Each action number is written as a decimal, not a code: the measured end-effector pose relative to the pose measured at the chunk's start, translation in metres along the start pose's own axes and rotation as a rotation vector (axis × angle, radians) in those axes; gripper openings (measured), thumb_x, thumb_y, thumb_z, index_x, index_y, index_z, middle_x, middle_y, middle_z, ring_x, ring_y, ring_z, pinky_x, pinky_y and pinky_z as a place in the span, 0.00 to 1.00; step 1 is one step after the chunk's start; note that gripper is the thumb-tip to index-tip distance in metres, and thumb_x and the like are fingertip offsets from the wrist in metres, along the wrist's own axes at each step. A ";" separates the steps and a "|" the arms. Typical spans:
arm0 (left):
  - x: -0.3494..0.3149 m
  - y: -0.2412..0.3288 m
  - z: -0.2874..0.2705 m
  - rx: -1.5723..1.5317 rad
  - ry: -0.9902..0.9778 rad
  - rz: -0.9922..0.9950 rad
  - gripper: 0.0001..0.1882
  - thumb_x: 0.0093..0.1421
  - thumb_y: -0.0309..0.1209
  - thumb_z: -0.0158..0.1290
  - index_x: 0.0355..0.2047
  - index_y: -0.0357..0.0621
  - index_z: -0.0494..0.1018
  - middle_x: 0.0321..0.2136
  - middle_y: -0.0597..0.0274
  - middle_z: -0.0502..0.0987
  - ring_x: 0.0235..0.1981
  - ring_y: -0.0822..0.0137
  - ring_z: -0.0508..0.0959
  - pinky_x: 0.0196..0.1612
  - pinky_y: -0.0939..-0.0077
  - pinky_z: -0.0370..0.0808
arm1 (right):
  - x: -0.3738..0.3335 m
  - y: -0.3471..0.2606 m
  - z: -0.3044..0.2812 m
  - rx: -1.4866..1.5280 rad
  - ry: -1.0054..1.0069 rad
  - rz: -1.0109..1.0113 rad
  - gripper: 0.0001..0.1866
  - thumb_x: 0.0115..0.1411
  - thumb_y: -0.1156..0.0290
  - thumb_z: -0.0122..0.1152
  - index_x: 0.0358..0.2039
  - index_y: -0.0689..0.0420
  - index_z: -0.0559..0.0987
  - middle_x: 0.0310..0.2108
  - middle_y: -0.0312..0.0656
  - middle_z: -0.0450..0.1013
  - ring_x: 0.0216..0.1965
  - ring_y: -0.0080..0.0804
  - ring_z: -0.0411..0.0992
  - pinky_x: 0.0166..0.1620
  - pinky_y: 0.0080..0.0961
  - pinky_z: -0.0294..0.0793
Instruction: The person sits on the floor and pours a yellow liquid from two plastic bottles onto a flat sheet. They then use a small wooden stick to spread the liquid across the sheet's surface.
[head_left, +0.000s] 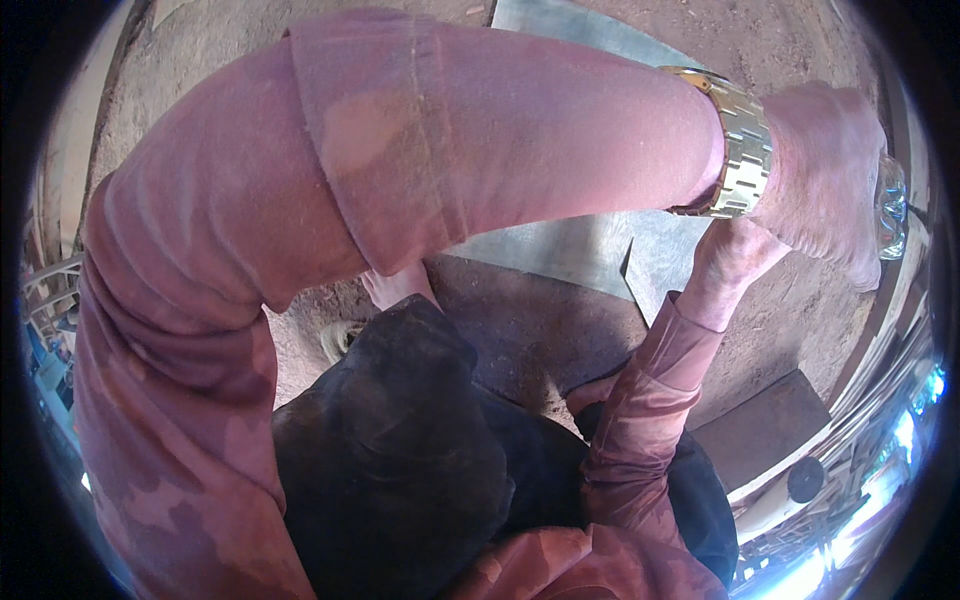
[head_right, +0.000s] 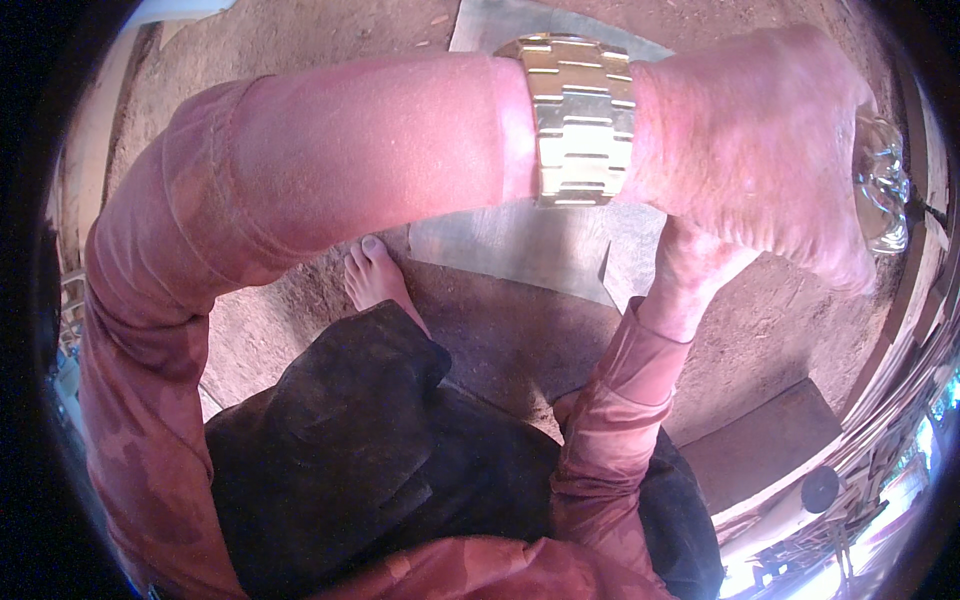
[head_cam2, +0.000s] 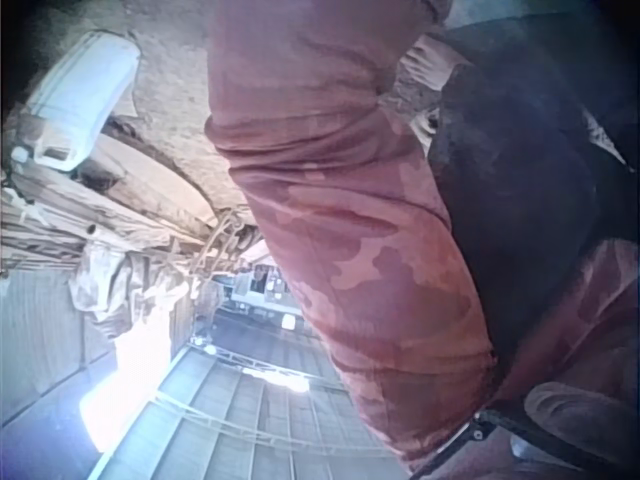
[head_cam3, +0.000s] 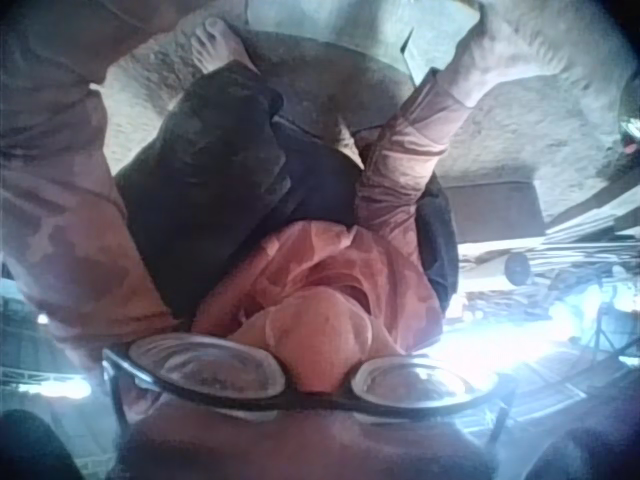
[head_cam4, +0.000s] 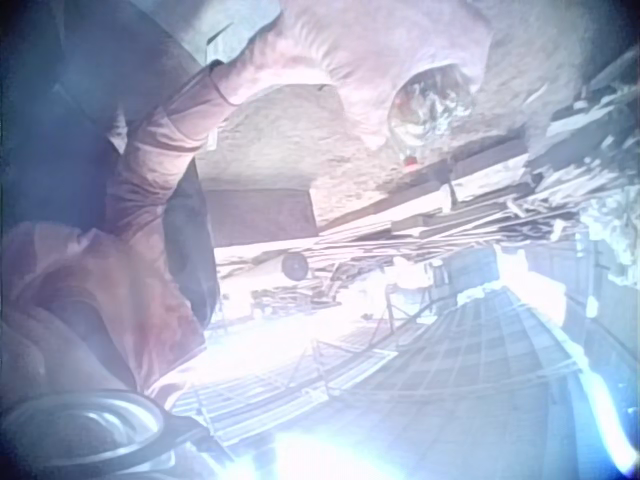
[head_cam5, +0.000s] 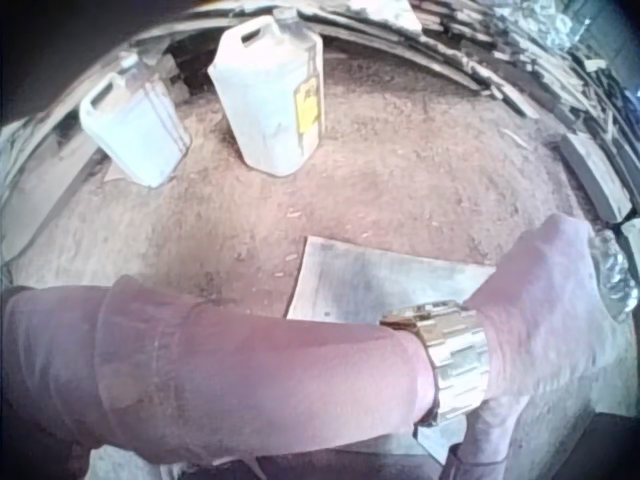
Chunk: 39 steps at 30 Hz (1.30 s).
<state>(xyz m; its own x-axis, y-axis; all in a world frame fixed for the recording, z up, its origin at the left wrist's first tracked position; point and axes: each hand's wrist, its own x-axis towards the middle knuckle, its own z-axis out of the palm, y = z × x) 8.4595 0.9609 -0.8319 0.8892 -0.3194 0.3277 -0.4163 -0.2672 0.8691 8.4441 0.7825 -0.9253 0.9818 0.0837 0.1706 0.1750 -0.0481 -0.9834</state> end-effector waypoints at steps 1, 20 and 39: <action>-0.001 0.000 0.001 -0.003 0.002 -0.002 0.18 0.47 0.37 0.68 0.27 0.33 0.78 0.23 0.47 0.82 0.28 0.54 0.85 0.37 0.60 0.82 | 0.005 -0.008 0.007 -0.049 0.052 0.036 0.44 0.55 0.65 0.79 0.67 0.63 0.65 0.60 0.47 0.71 0.60 0.38 0.73 0.64 0.40 0.74; -0.005 -0.003 0.000 -0.016 0.016 -0.013 0.19 0.46 0.38 0.69 0.28 0.33 0.79 0.24 0.46 0.82 0.29 0.54 0.85 0.37 0.60 0.82 | 0.010 0.007 -0.016 0.162 0.048 0.054 0.38 0.56 0.66 0.72 0.65 0.60 0.66 0.54 0.44 0.74 0.54 0.34 0.75 0.62 0.34 0.74; -0.005 -0.004 0.003 -0.014 0.018 -0.022 0.21 0.46 0.40 0.69 0.29 0.33 0.79 0.25 0.46 0.82 0.30 0.54 0.85 0.38 0.60 0.82 | 0.008 0.006 -0.011 0.074 -0.017 0.063 0.32 0.52 0.71 0.74 0.58 0.62 0.74 0.48 0.42 0.77 0.49 0.31 0.77 0.57 0.30 0.78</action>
<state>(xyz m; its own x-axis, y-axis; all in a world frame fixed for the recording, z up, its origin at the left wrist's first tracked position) 8.4563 0.9608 -0.8377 0.9014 -0.2967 0.3153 -0.3941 -0.2607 0.8813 8.4539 0.7720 -0.9292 0.9892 0.0995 0.1076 0.1062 0.0194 -0.9942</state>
